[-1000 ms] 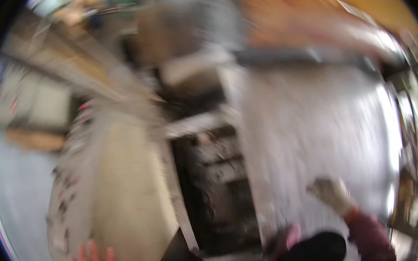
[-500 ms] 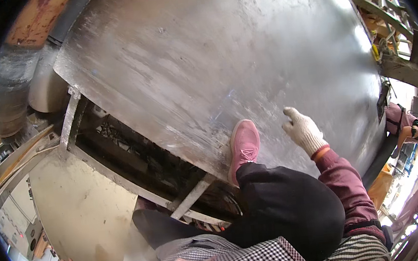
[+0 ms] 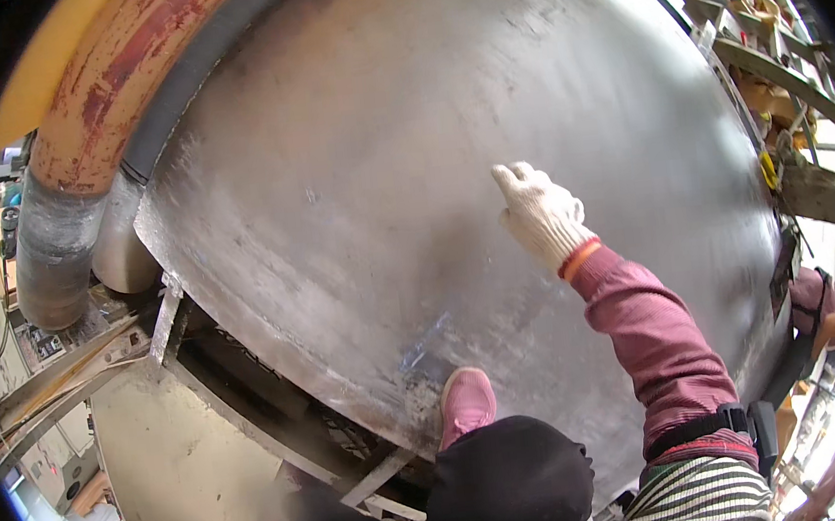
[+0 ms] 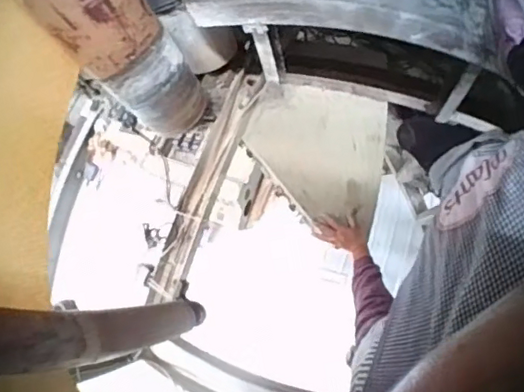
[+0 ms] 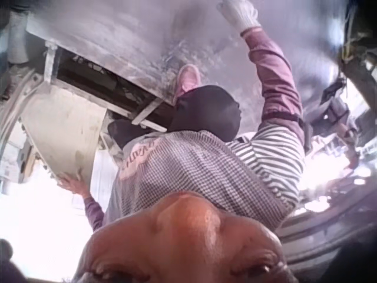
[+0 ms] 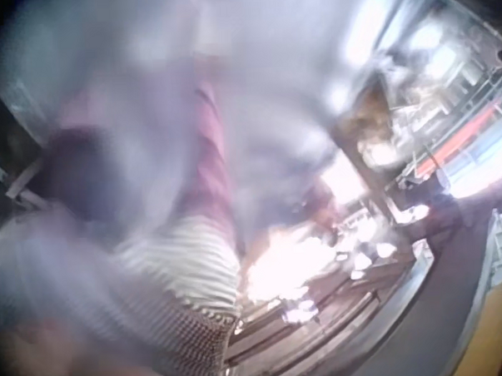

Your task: Cleaning and maintaining a large industrial roller using a hand scraper and a wiping cloth.

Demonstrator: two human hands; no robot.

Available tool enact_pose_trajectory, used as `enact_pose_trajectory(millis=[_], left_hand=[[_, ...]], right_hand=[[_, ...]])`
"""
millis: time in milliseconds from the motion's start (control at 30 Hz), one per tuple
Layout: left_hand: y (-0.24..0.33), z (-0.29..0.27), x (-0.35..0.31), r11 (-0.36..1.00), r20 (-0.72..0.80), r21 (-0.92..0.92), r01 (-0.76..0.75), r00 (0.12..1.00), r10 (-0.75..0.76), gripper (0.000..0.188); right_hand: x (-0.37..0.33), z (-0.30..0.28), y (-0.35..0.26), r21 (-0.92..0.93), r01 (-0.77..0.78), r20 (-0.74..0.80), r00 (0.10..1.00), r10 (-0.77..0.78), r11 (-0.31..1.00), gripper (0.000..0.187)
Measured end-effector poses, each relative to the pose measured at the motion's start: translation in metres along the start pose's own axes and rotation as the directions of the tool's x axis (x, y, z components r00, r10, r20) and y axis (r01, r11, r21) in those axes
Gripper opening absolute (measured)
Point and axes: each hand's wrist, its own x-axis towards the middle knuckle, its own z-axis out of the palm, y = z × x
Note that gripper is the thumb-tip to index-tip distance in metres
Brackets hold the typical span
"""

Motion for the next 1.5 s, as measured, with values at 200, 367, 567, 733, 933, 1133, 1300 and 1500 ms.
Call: enact_pose_trajectory(millis=[200,367,567,733,933,1133,1300,1500], left_hand=[[-0.001,0.006,0.003,0.998,-0.078,-0.055,0.005,0.997,-0.009,0.071],[0.010,0.000,0.006,0.988,0.074,-0.085,0.129,0.990,-0.123,0.077],[0.011,-0.004,0.004,0.973,0.139,-0.149,0.177,0.978,-0.157,0.088],[-0.001,-0.009,0.017,0.996,0.170,-0.019,-0.088,0.981,0.090,0.086],[-0.006,0.011,0.035,0.985,0.344,-0.164,0.046,0.939,0.014,0.084],[0.039,-0.020,0.044,0.940,0.466,-0.320,0.115,0.883,0.051,0.083],[0.075,-0.032,0.062,0.897,0.525,-0.407,0.173,0.848,0.075,0.082],[0.105,-0.045,0.085,0.872,0.554,-0.456,0.179,0.824,0.121,0.082]], right_hand=[[0.057,-0.013,-0.028,-0.194,0.016,0.107,0.994,0.005,0.981,0.065],[0.065,-0.003,-0.014,-0.200,0.085,0.211,0.976,-0.042,0.976,0.066],[0.061,0.012,-0.014,-0.244,0.065,0.217,0.976,-0.011,0.968,0.060],[0.062,-0.015,-0.016,-0.146,0.068,0.266,0.964,-0.028,0.987,0.064],[0.079,-0.017,0.007,-0.017,0.193,0.218,0.958,-0.185,0.981,0.062],[0.073,-0.040,0.018,0.062,-0.202,0.093,0.976,0.196,0.977,0.062],[0.053,-0.012,0.042,-0.031,-0.214,0.060,0.975,0.215,0.976,0.066],[0.064,0.007,0.051,-0.016,-0.255,0.123,0.959,0.255,0.967,0.090]])
